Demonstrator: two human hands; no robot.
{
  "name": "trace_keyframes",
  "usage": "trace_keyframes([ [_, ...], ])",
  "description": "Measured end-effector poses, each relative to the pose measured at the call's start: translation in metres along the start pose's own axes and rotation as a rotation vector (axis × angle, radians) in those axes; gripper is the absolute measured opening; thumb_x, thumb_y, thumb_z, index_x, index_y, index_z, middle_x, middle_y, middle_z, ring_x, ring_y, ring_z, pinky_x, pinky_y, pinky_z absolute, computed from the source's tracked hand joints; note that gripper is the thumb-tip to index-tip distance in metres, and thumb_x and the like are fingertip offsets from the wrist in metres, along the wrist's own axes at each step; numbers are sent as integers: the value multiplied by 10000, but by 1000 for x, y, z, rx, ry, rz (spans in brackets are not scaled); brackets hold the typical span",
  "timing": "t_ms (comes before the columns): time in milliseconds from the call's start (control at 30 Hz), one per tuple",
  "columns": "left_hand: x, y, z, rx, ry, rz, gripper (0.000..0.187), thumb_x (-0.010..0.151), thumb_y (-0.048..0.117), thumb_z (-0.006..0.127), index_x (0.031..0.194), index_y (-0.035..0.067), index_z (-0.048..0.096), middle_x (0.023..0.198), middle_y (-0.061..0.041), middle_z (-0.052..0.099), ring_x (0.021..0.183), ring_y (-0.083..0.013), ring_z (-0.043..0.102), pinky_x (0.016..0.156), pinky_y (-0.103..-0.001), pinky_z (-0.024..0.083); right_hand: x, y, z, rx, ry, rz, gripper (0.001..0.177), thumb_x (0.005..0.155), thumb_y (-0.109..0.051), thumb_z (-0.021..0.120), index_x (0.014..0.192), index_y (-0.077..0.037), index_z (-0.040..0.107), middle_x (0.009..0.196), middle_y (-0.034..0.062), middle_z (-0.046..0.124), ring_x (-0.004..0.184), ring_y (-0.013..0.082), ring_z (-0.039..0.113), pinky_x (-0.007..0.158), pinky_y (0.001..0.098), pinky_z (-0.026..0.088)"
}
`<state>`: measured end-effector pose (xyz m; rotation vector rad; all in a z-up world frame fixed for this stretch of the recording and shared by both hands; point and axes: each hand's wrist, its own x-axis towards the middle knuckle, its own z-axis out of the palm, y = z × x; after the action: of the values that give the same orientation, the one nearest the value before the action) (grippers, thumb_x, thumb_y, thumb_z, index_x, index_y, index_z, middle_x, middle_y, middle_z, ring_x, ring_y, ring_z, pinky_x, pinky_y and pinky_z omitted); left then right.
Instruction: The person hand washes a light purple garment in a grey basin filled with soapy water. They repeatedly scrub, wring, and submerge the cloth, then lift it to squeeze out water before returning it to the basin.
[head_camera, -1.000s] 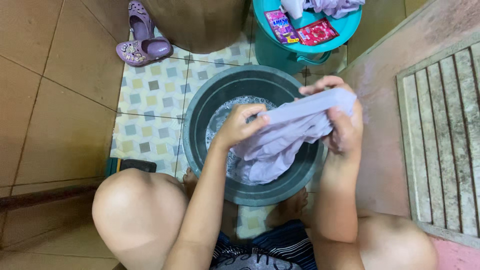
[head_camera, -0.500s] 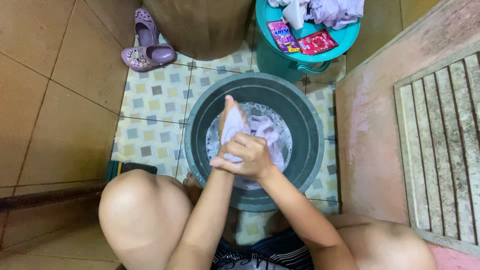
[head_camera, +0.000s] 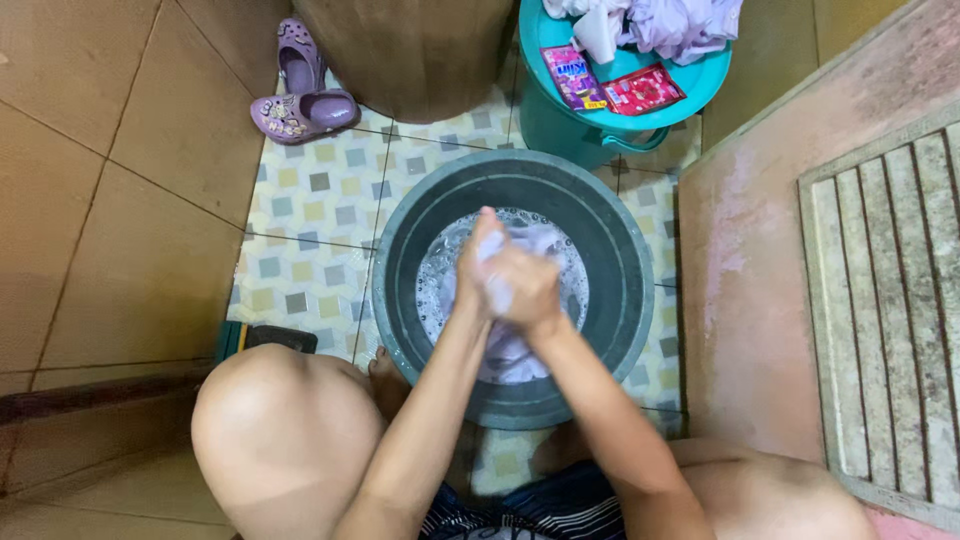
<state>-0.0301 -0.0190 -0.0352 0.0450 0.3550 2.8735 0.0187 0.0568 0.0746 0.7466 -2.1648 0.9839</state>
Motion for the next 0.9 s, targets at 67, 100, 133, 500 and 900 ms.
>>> trace_keyframes([
  [67,-11,-8,28,166,227,-81,397,1186,346,617,819,200,574,689,81,514,575,-52,489,483,-250,397,12,23,-13,-66,85,140,74,888,-95,753,840,-60,709,802,117,694,666,277,687,605,375,540],
  [100,-15,-13,43,247,328,-131,401,1178,349,617,807,204,567,679,85,509,565,-49,485,475,-246,394,15,28,-20,-116,94,203,121,918,-95,756,820,-67,690,785,115,666,668,286,673,607,382,524],
  [133,-18,-15,53,277,332,-149,405,1170,351,618,795,209,561,669,90,504,555,-45,481,467,-243,391,15,33,-27,-167,100,268,172,948,-94,758,801,-73,671,767,114,638,670,294,659,609,390,509],
  [500,-4,10,8,-51,114,-122,349,1134,340,623,828,173,639,717,54,618,599,-83,586,512,-261,470,11,5,5,-67,18,14,66,846,-135,722,819,-86,686,836,117,704,680,279,685,604,388,526],
  [900,-16,44,100,330,293,-245,372,1021,360,545,1124,24,667,1044,-83,733,981,-183,690,859,-331,578,2,95,-70,657,345,759,319,1075,-229,710,836,-68,571,781,-70,495,722,42,415,638,246,299],
])
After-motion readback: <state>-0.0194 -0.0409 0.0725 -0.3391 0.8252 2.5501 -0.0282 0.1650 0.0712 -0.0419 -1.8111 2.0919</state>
